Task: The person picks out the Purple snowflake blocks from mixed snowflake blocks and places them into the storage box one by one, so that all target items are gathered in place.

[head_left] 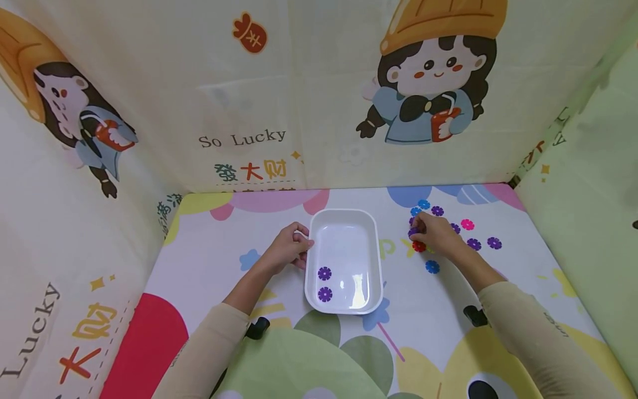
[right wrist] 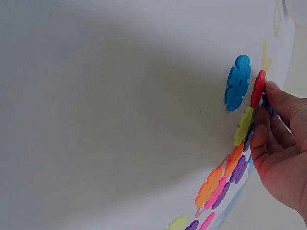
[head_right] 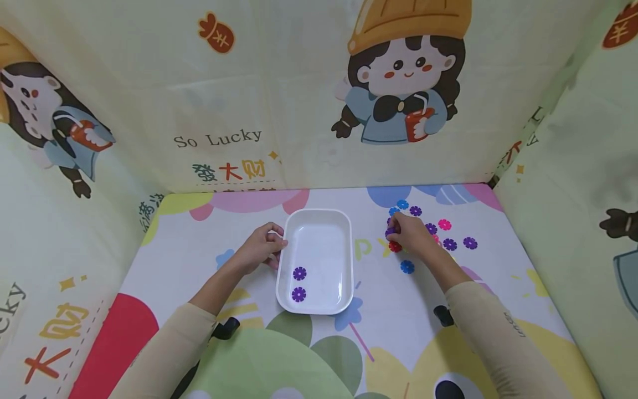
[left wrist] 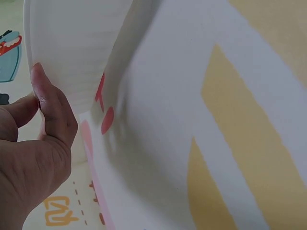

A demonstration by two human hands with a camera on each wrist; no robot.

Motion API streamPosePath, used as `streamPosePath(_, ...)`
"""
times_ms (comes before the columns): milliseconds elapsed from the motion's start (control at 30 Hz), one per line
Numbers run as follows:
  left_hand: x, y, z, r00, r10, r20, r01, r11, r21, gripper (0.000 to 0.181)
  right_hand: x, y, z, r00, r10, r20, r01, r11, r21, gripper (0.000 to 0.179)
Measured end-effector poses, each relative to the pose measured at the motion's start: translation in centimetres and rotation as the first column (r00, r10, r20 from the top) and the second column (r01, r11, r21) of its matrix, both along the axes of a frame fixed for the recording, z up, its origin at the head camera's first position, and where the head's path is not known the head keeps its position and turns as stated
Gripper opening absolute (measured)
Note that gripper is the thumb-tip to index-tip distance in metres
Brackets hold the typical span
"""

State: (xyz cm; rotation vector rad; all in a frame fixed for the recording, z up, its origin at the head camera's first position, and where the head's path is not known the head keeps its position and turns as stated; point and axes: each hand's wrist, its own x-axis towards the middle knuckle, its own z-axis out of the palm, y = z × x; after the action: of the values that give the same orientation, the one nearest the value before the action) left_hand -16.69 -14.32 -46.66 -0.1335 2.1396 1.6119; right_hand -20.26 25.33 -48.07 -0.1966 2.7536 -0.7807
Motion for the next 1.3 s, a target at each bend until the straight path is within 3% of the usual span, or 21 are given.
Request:
streamPosePath(767,0.0,-0.1,0.0,1.000,-0.007,0.004,0.007,1.000,-0.015,0.029,0.4,-0.5,0.7,0.999,0.029,-0.046,-0.031,0.999,-0.036,0.018)
streamPosePath(1300,0.1,0.0,0.2,1.000,-0.010,0.000,0.010,1.000,0.000,0.028,0.0,-3.2,3.4,0.987,0.079,-0.139,-0.094,0.990,-0.102,0.019)
